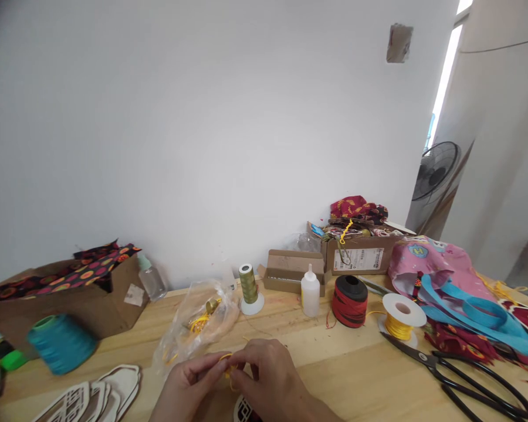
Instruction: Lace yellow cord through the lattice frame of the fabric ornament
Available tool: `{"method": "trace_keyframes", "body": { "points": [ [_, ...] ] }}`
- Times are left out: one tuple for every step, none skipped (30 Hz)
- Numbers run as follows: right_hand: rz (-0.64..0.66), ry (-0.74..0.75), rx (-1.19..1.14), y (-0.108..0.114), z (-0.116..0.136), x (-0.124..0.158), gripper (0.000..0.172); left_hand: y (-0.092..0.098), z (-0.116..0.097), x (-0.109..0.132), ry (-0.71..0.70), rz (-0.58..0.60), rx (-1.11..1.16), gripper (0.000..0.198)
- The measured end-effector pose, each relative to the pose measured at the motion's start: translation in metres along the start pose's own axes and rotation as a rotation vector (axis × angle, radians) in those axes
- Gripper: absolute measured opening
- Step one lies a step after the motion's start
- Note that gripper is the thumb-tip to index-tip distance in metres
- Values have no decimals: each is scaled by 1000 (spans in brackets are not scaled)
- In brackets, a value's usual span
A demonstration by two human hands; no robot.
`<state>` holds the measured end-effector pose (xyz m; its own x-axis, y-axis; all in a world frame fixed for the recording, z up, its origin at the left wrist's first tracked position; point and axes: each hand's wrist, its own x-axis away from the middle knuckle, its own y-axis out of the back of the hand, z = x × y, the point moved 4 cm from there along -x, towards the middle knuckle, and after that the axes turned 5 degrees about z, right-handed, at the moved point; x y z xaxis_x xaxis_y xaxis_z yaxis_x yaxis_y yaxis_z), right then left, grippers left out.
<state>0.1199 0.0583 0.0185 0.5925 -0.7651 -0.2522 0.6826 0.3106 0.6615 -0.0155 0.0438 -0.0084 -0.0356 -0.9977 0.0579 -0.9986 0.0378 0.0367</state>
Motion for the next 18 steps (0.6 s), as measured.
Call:
{"method": "trace_keyframes", "body": {
  "points": [
    [-3,4,0,0,0,0,17,1,1,0,2,-22,8,24],
    [-8,9,2,0,0,0,17,2,1,0,3,-39,13,24],
    [-13,16,4,0,0,0,17,3,1,1,1,-53,14,23],
    [-18,24,8,1,0,0,17,3,1,1,-5,-63,13,23],
    [-26,32,11,2,0,0,16,3,1,1,-11,-66,12,22],
    [-35,39,14,3,0,0,16,3,0,2,-16,-64,16,21],
    [-44,44,15,4,1,0,16,2,-1,2,-19,-53,28,20],
    [-51,47,10,5,1,0,16,0,-1,2,-19,-36,46,20],
    [-58,43,0,7,1,0,16,-2,-2,2,-15,-12,69,20],
    [-64,36,-16,7,1,0,16,-4,-2,3,-9,13,93,20],
    [-68,27,-39,7,0,-1,16,-6,-2,3,-5,36,118,20],
    [-71,18,-72,7,0,-1,17,-7,-1,3,-2,57,140,21],
    [-76,9,-110,6,-2,-1,17,-9,-1,3,-1,74,160,22],
    [-83,0,-150,5,-3,-1,18,-10,-1,3,-1,84,179,22],
    [-89,-7,-189,4,-5,-1,18,-11,0,3,-2,88,196,23],
    [-94,-12,-222,3,-6,-1,18,-12,0,3,-4,91,211,24],
    [-98,-16,-246,2,-7,-2,18,-13,1,3,-8,95,225,25],
    [-97,-17,-264,2,-7,-2,17,-13,1,3,-14,100,243,27]
  ]
}}
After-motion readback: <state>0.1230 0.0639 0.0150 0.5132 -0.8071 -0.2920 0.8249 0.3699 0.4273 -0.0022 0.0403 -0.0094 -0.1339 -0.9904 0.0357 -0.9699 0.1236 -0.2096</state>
